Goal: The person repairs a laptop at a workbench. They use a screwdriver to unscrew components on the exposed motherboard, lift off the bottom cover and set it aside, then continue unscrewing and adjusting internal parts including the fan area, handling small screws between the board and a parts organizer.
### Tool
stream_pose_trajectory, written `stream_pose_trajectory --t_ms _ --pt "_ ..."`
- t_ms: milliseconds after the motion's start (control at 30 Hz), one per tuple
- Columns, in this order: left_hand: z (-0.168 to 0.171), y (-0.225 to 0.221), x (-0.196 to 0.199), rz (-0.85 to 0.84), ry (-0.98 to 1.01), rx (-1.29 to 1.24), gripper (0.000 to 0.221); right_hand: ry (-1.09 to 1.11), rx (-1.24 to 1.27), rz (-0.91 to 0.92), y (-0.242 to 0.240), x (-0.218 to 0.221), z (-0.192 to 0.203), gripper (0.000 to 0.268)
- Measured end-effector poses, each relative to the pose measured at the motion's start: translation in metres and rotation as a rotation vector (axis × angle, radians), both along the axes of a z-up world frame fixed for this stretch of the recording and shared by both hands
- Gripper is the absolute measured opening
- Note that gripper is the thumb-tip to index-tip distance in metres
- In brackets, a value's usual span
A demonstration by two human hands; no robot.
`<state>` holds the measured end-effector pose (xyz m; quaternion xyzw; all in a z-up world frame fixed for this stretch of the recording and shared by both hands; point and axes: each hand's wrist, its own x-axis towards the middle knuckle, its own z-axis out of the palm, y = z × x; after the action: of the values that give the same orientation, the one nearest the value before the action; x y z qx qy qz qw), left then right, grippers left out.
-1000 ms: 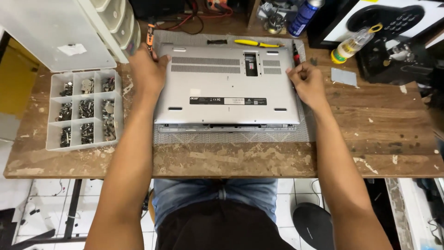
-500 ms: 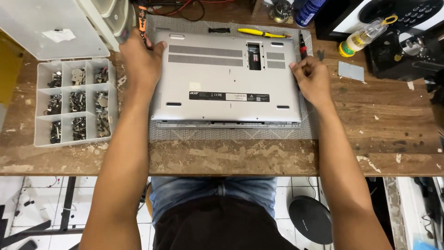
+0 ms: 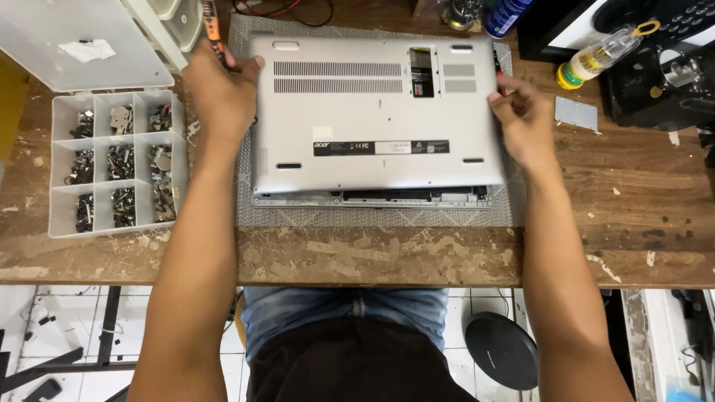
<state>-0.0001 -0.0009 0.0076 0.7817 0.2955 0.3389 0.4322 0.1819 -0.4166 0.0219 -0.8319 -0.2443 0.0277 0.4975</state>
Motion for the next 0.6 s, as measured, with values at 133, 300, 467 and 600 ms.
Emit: stream_pose_trajectory --t_ms 133,300,467,600 --pt "0.001 0.006 0.002 0.011 -0.169 -0.187 0.045 0.162 0.254 -0.078 0.002 -0.005 0.018 0.041" --pt "0.007 -0.001 0.000 -0.123 -0.464 -0.451 0.046 0.370 0.527 -0.177 0.000 -0.003 0.023 0.037" --pt "0.033 -0.019 -0.011 -0.152 -0.408 -0.300 0.041 0.423 0.577 -0.266 0.000 -0.008 0.028 0.026" --pt "0.033 -0.028 -0.010 -0.187 -0.369 -0.300 0.048 0.444 0.608 -0.307 -0.001 -0.010 0.031 0.024"
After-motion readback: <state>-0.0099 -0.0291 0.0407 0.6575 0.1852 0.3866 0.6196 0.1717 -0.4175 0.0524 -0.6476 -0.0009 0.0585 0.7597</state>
